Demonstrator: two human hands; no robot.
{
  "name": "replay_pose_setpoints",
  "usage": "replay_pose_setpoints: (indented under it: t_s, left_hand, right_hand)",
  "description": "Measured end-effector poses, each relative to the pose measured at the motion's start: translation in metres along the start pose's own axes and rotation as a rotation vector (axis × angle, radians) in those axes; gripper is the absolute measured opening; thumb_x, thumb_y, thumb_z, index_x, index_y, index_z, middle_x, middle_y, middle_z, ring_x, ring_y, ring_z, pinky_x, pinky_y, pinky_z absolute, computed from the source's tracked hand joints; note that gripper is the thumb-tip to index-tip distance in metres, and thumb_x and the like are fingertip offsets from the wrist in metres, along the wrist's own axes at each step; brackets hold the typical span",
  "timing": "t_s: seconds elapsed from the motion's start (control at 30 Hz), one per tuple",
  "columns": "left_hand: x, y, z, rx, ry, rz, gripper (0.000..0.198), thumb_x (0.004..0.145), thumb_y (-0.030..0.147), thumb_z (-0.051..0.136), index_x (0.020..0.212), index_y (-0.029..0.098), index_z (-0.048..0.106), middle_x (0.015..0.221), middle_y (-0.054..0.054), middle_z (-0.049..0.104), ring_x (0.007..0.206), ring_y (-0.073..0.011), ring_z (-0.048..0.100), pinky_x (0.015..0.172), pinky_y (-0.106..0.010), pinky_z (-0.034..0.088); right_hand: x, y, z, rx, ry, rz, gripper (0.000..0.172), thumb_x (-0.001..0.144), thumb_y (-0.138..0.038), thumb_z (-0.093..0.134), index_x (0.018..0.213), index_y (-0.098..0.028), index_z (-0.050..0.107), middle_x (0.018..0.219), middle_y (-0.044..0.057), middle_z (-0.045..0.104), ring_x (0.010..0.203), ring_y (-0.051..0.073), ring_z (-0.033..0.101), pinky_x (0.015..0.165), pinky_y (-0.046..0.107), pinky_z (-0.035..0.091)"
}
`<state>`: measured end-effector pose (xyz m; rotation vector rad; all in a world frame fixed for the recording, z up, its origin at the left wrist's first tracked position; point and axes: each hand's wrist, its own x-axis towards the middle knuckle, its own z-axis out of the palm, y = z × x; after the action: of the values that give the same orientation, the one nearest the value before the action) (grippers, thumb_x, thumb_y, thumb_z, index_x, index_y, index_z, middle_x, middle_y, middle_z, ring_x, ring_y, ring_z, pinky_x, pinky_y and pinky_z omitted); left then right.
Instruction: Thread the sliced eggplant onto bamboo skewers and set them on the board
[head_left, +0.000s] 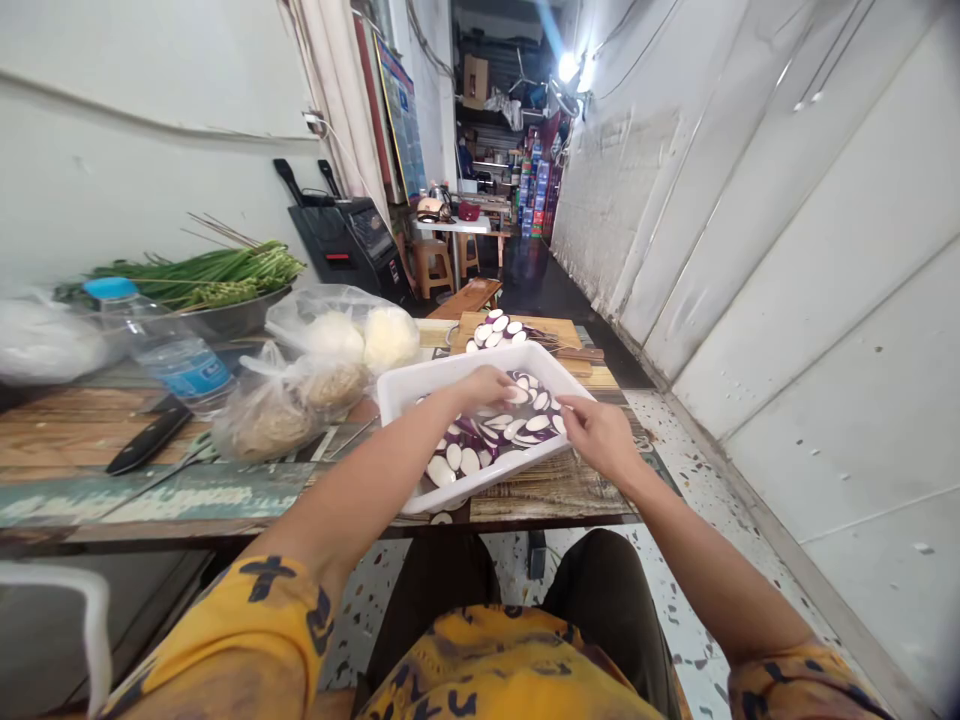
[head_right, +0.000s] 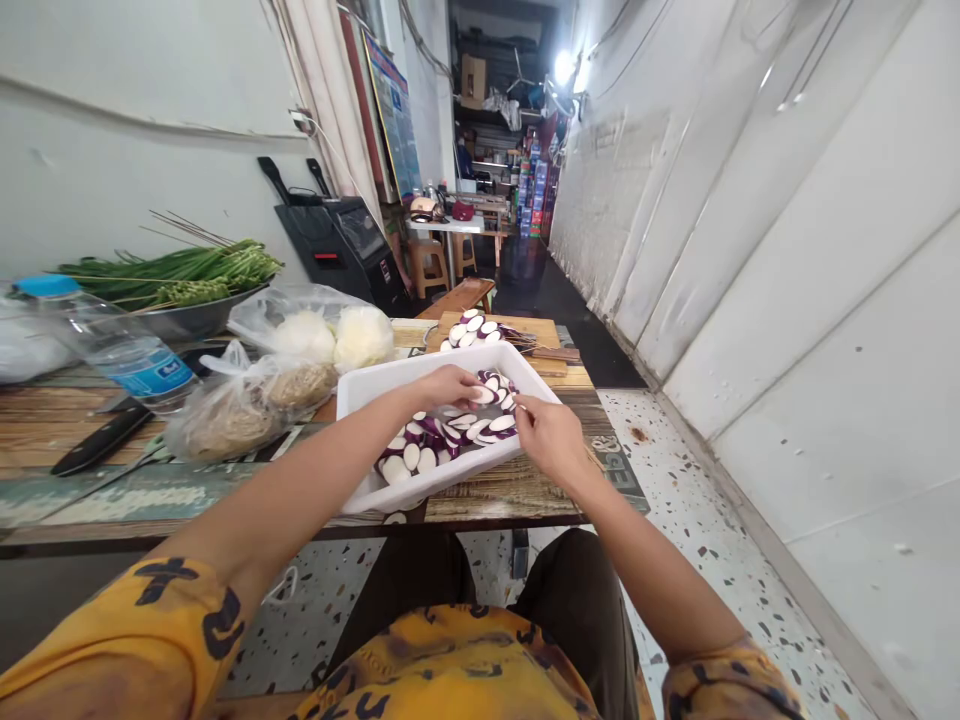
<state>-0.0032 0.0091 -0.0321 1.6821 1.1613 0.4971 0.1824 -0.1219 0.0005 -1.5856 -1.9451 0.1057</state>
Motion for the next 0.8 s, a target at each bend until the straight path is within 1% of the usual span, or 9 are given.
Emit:
replay_pose_setpoints:
  t_s: [0.03, 0.1, 0.17, 0.23, 0.33, 0.4, 0.5, 0.63, 0.8]
  left_hand:
    - [0.0, 0.002, -0.003, -0.188, 0.022, -0.051, 0.008, 0.068, 0.019, 0.066, 0.073, 0.013, 0.064, 0.065, -0.002, 0.061, 0.054, -0.0097, 0.053, 0.054, -0.022, 0.039]
    - [-0.001, 0.006, -0.009, -0.49, 0.049, -0.109, 0.011, 0.068, 0.01, 0.066, 0.078, 0.011, 0.063, 0.066, -0.003, 0.061, 0.05, -0.0073, 0.052, 0.05, -0.02, 0.039]
    - [-0.002, 0.01, -0.012, -0.691, 0.063, -0.115, 0.013, 0.068, 0.005, 0.065, 0.08, 0.01, 0.062, 0.065, -0.004, 0.061, 0.048, -0.0062, 0.052, 0.047, -0.018, 0.04]
    - [-0.002, 0.013, -0.014, -0.814, 0.086, -0.117, 0.01, 0.07, 0.003, 0.062, 0.078, 0.009, 0.06, 0.064, -0.005, 0.06, 0.05, -0.0074, 0.055, 0.047, -0.017, 0.042]
    - [-0.001, 0.015, -0.014, -0.896, 0.165, -0.153, 0.005, 0.074, 0.003, 0.057, 0.076, 0.007, 0.058, 0.066, -0.008, 0.062, 0.057, -0.0107, 0.06, 0.049, -0.017, 0.046]
    - [-0.002, 0.017, -0.014, -0.928, 0.195, -0.174, 0.005, 0.076, 0.002, 0.055, 0.077, 0.006, 0.058, 0.067, -0.01, 0.063, 0.058, -0.0112, 0.061, 0.051, -0.017, 0.048]
    - [-0.004, 0.022, -0.011, -0.98, 0.207, -0.186, 0.008, 0.076, 0.0, 0.054, 0.078, 0.006, 0.058, 0.064, -0.009, 0.063, 0.055, -0.0102, 0.059, 0.05, -0.016, 0.048]
    - [-0.006, 0.028, -0.008, -1.028, 0.226, -0.184, 0.011, 0.075, -0.002, 0.052, 0.077, 0.007, 0.057, 0.061, -0.008, 0.062, 0.056, -0.011, 0.06, 0.049, -0.015, 0.048]
    - [-0.005, 0.028, -0.007, -1.037, 0.217, -0.162, 0.012, 0.076, -0.002, 0.051, 0.078, 0.007, 0.057, 0.061, -0.008, 0.062, 0.056, -0.0118, 0.061, 0.047, -0.015, 0.049]
  right_hand:
    - [-0.004, -0.002, 0.003, -0.058, -0.011, 0.006, 0.03, 0.082, -0.026, 0.045, 0.099, -0.021, 0.068, 0.083, 0.004, 0.071, 0.069, 0.016, 0.062, 0.063, 0.024, 0.042]
    - [-0.007, -0.006, 0.007, -0.136, -0.054, 0.012, 0.03, 0.083, -0.026, 0.043, 0.099, -0.023, 0.068, 0.088, 0.003, 0.071, 0.075, 0.017, 0.063, 0.063, 0.023, 0.041]
    - [-0.007, -0.01, 0.008, -0.191, -0.09, 0.006, 0.031, 0.084, -0.027, 0.041, 0.1, -0.024, 0.067, 0.09, 0.003, 0.071, 0.078, 0.018, 0.064, 0.062, 0.023, 0.04]
    - [-0.006, -0.014, 0.009, -0.232, -0.105, 0.008, 0.031, 0.085, -0.027, 0.04, 0.101, -0.024, 0.067, 0.089, 0.003, 0.071, 0.079, 0.018, 0.064, 0.063, 0.024, 0.039]
    - [-0.004, -0.018, 0.01, -0.245, -0.114, 0.009, 0.031, 0.086, -0.028, 0.04, 0.102, -0.024, 0.066, 0.088, 0.004, 0.071, 0.079, 0.018, 0.064, 0.063, 0.023, 0.039]
    - [-0.003, -0.019, 0.01, -0.25, -0.117, 0.008, 0.031, 0.086, -0.027, 0.04, 0.102, -0.024, 0.066, 0.088, 0.004, 0.071, 0.079, 0.018, 0.064, 0.063, 0.023, 0.038]
    - [-0.002, -0.019, 0.01, -0.259, -0.119, 0.011, 0.031, 0.086, -0.027, 0.04, 0.101, -0.024, 0.067, 0.087, 0.003, 0.071, 0.078, 0.018, 0.064, 0.061, 0.023, 0.037]
    - [-0.001, -0.019, 0.01, -0.259, -0.118, -0.003, 0.03, 0.085, -0.026, 0.04, 0.1, -0.025, 0.067, 0.085, 0.003, 0.071, 0.077, 0.018, 0.064, 0.06, 0.024, 0.036]
    - [0.0, -0.018, 0.012, -0.272, -0.111, -0.003, 0.03, 0.085, -0.026, 0.04, 0.098, -0.024, 0.068, 0.082, 0.003, 0.071, 0.074, 0.018, 0.064, 0.059, 0.024, 0.035]
